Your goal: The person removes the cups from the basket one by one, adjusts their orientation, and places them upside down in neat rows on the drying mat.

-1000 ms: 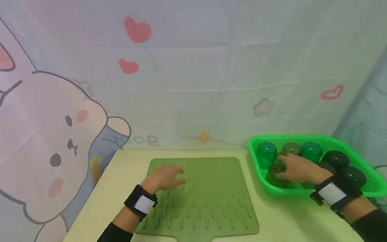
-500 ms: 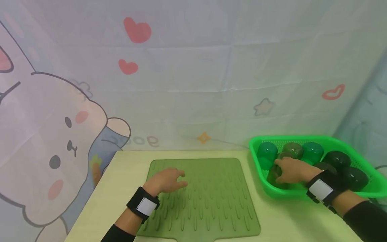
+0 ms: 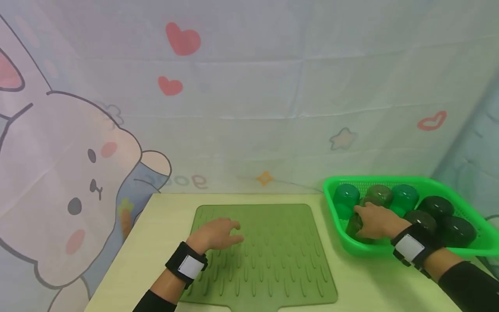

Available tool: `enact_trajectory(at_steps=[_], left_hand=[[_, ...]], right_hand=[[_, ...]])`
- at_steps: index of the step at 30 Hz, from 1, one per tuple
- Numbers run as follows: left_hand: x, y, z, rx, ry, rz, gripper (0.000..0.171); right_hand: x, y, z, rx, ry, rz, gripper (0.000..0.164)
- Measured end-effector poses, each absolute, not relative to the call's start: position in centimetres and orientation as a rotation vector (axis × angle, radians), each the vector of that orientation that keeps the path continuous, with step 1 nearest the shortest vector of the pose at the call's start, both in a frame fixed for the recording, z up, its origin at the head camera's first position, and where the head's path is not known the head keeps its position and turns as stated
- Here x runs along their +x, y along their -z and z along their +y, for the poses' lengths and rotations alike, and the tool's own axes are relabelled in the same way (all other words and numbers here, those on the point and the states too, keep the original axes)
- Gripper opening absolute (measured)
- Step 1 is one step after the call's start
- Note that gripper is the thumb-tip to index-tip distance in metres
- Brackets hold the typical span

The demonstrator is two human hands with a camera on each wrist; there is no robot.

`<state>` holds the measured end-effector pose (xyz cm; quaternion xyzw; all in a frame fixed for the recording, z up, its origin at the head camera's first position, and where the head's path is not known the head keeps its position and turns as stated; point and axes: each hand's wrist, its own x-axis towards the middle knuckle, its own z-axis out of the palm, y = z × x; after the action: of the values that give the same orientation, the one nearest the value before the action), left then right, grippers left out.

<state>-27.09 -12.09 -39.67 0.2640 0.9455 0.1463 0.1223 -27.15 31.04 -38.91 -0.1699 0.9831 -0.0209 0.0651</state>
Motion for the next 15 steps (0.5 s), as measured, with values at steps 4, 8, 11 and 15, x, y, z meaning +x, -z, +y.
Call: enact_trajectory(at_steps=[4,8,11,15], left_hand=[[-26.9,39.8,-12.1,0.764,-0.437,2.76,0.043],[-26.8,39.8,-12.1,0.761,-0.426,2.763,0.044],[-26.7,39.6,-11.9,0.763,-0.427,2.764,0.046],[-26.6,39.5,-11.8,0.756,-0.423,2.765,0.047]], right_hand=[[-26.8,38.4,31.1,-0.519,0.089,2.974,0.067],[-26.4,37.5,31.2,-0.516,0.164,3.005,0.063],[-26.2,36.9,31.4,-0.501,0.188,3.016,0.063],[-26.0,36.2,31.6,-0.497,0.193,3.018,0.064]])
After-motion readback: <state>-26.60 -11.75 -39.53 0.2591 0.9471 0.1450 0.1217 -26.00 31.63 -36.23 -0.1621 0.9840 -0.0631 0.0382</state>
